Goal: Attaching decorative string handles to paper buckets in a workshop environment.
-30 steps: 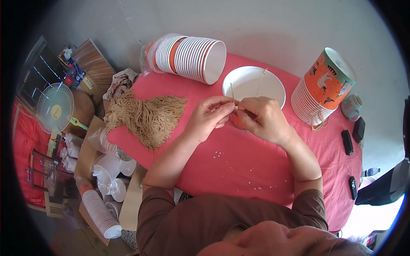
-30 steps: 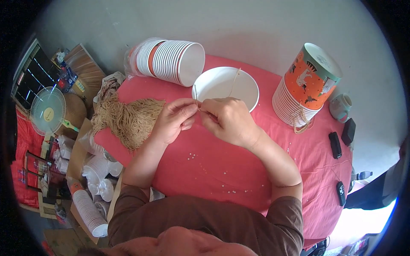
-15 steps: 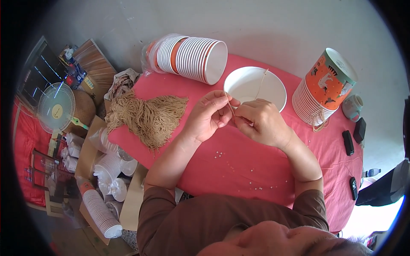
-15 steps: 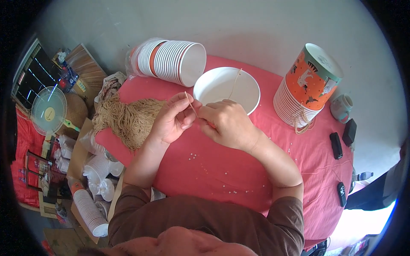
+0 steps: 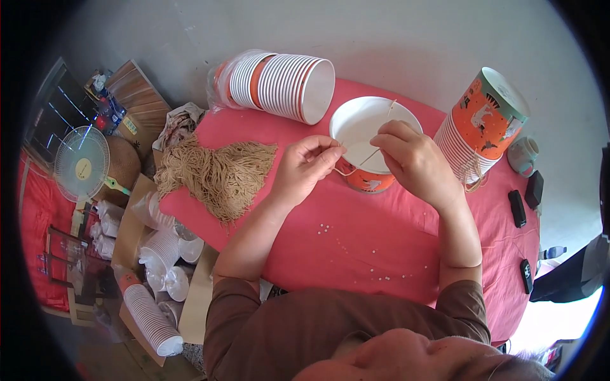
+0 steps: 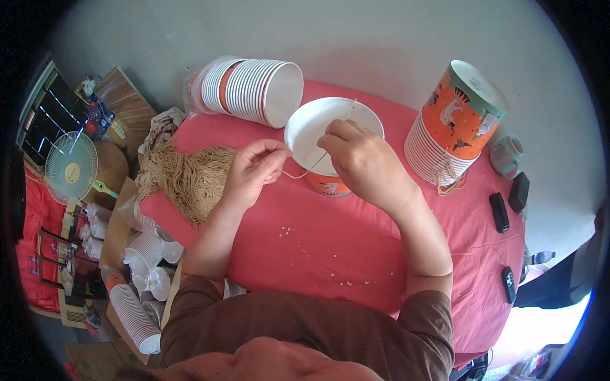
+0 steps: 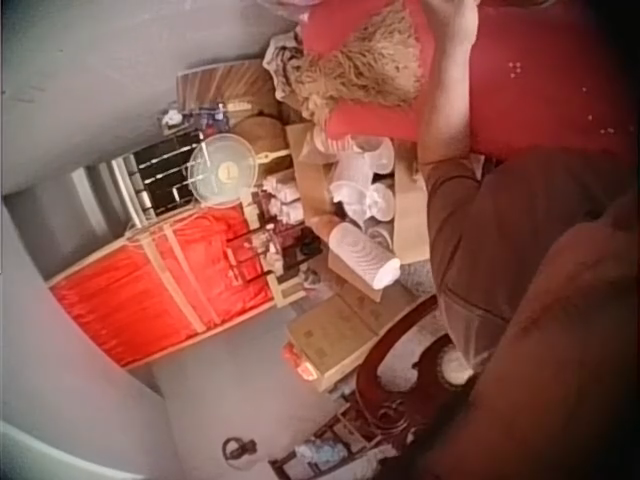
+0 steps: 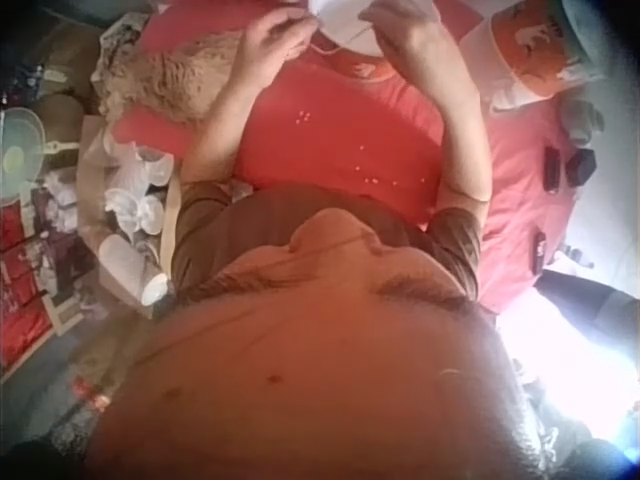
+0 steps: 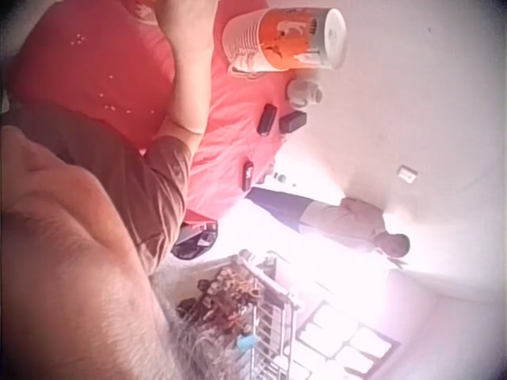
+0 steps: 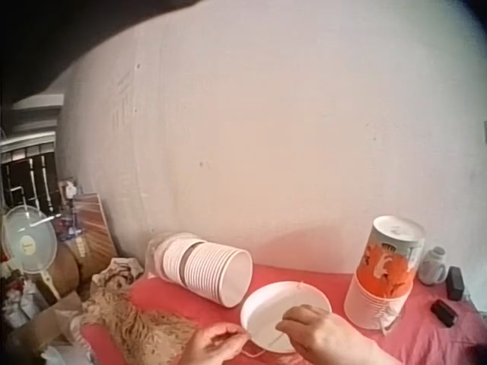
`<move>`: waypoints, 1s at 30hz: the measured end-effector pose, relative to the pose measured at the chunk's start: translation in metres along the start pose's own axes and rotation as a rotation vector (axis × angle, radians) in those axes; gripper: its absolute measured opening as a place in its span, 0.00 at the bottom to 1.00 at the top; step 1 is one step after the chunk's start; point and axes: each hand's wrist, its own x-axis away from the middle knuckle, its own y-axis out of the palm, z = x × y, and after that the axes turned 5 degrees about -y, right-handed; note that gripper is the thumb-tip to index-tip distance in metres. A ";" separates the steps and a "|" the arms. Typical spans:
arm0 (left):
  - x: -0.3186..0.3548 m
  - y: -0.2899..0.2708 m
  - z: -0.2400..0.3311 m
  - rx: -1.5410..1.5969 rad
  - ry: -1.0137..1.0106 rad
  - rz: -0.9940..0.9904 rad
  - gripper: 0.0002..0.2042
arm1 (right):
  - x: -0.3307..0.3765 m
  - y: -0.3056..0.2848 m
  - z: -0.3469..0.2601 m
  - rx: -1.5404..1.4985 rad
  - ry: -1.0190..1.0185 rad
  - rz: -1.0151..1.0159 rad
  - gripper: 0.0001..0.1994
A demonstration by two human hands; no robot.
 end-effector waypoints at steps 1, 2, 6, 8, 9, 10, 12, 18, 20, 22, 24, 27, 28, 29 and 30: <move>0.000 0.003 0.001 -0.106 0.021 0.050 0.06 | 0.000 0.000 0.001 0.022 0.004 -0.010 0.09; 0.000 0.006 0.000 -0.211 0.041 0.101 0.06 | 0.000 0.000 0.000 0.023 0.004 -0.010 0.09; 0.002 0.012 -0.004 -0.417 0.215 0.112 0.07 | -0.003 0.001 -0.010 -0.128 0.028 0.016 0.12; 0.004 0.012 -0.006 -0.369 0.125 0.071 0.06 | -0.003 0.006 -0.012 -0.268 0.055 -0.010 0.15; 0.005 0.015 -0.006 -0.393 0.117 0.081 0.06 | -0.003 0.009 -0.011 -0.267 0.056 -0.010 0.15; 0.006 0.016 -0.007 -0.393 0.117 0.080 0.06 | -0.002 0.011 -0.011 -0.268 0.037 -0.003 0.14; 0.006 0.016 -0.007 -0.374 0.150 0.061 0.05 | -0.002 0.016 -0.010 -0.269 0.018 0.003 0.14; 0.007 0.018 -0.001 -0.255 0.087 0.040 0.05 | -0.003 0.017 -0.009 -0.305 -0.040 0.031 0.09; 0.008 0.016 0.000 -0.287 0.085 0.041 0.05 | -0.004 0.017 -0.011 -0.297 -0.030 0.025 0.08; 0.006 0.016 0.000 -0.319 0.085 0.041 0.05 | -0.004 0.018 -0.010 -0.281 -0.014 0.027 0.07; 0.005 0.016 -0.003 -0.195 0.107 0.043 0.05 | -0.003 0.019 -0.009 -0.266 0.002 0.029 0.07; 0.005 0.012 -0.005 -0.267 0.116 0.039 0.04 | -0.003 0.020 -0.006 -0.249 0.031 0.042 0.07; 0.005 0.012 -0.005 -0.266 0.116 0.038 0.04 | -0.003 0.019 -0.006 -0.245 0.038 0.038 0.06; 0.004 0.013 -0.005 -0.286 0.127 0.044 0.04 | -0.003 0.019 -0.005 -0.242 0.046 0.035 0.06; 0.004 0.013 -0.005 -0.306 0.139 0.052 0.03 | -0.003 0.018 -0.004 -0.243 0.045 0.035 0.06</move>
